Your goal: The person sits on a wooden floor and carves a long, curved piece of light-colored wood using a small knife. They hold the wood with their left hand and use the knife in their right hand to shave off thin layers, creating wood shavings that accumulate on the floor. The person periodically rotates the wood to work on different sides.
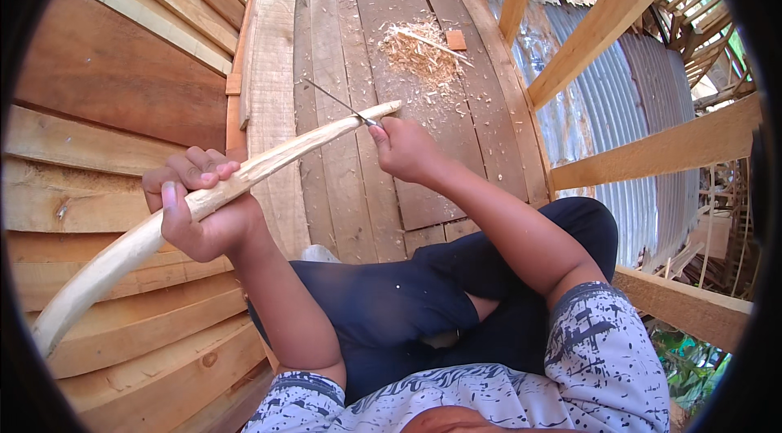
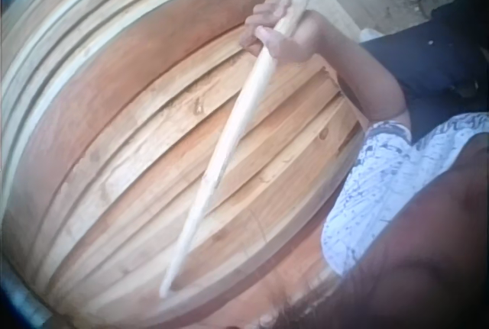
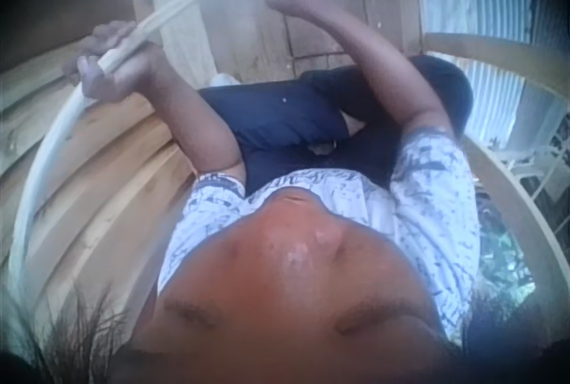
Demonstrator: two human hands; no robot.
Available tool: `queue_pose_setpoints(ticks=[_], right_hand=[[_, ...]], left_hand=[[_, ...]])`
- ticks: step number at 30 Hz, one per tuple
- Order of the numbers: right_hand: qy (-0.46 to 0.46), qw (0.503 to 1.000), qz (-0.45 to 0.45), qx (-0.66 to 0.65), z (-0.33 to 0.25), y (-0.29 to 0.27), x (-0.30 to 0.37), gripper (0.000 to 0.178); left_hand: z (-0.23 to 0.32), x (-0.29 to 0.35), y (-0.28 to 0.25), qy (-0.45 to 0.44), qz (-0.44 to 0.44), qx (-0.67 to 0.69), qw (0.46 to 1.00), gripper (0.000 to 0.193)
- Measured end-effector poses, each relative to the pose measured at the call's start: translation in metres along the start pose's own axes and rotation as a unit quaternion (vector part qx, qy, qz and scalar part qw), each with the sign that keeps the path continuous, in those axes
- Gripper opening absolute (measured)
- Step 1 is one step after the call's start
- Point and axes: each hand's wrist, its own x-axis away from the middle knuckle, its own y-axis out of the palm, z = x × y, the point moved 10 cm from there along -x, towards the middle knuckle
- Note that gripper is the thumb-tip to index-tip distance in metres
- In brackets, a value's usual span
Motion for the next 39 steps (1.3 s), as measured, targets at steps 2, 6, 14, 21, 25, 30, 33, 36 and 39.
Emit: queue_pose_setpoints(ticks=[2,6,14,21,25,30,33,36,39], right_hand=[[0.015,1.000,-0.008,0.007,-0.022,0.000,0.005,0.034],[0.010,0.999,-0.021,0.034,-0.009,0.003,0.001,0.037],[-0.077,0.997,-0.017,-0.014,-0.061,0.004,0.016,0.037],[0.029,0.997,-0.041,0.054,0.000,0.008,-0.006,0.038],[0.103,0.993,-0.037,0.053,0.039,0.002,-0.014,0.042],[-0.011,0.996,-0.080,0.032,-0.014,0.006,-0.009,0.040],[-0.029,0.994,-0.098,0.043,-0.013,0.007,-0.003,0.037],[0.063,0.991,-0.049,0.106,0.073,-0.004,-0.020,0.036],[0.010,0.995,-0.065,0.074,0.000,0.003,-0.009,0.038]], left_hand=[[0.002,0.000,-0.004,0.005,0.015,-0.012,1.000,0.018],[0.002,0.003,-0.007,0.005,0.026,-0.015,1.000,0.018],[0.004,0.002,-0.011,0.014,0.040,-0.020,0.999,0.018],[0.005,0.000,-0.012,0.013,0.031,-0.024,0.999,0.019],[0.001,0.001,-0.004,0.015,0.020,-0.014,1.000,0.020],[0.004,-0.001,-0.005,0.005,-0.039,0.016,0.999,0.021],[0.003,0.001,-0.003,0.005,-0.078,0.038,0.996,0.020],[0.000,0.000,0.014,0.002,-0.117,0.055,0.992,0.020],[0.002,0.000,-0.001,-0.009,-0.092,0.024,0.995,0.020]])
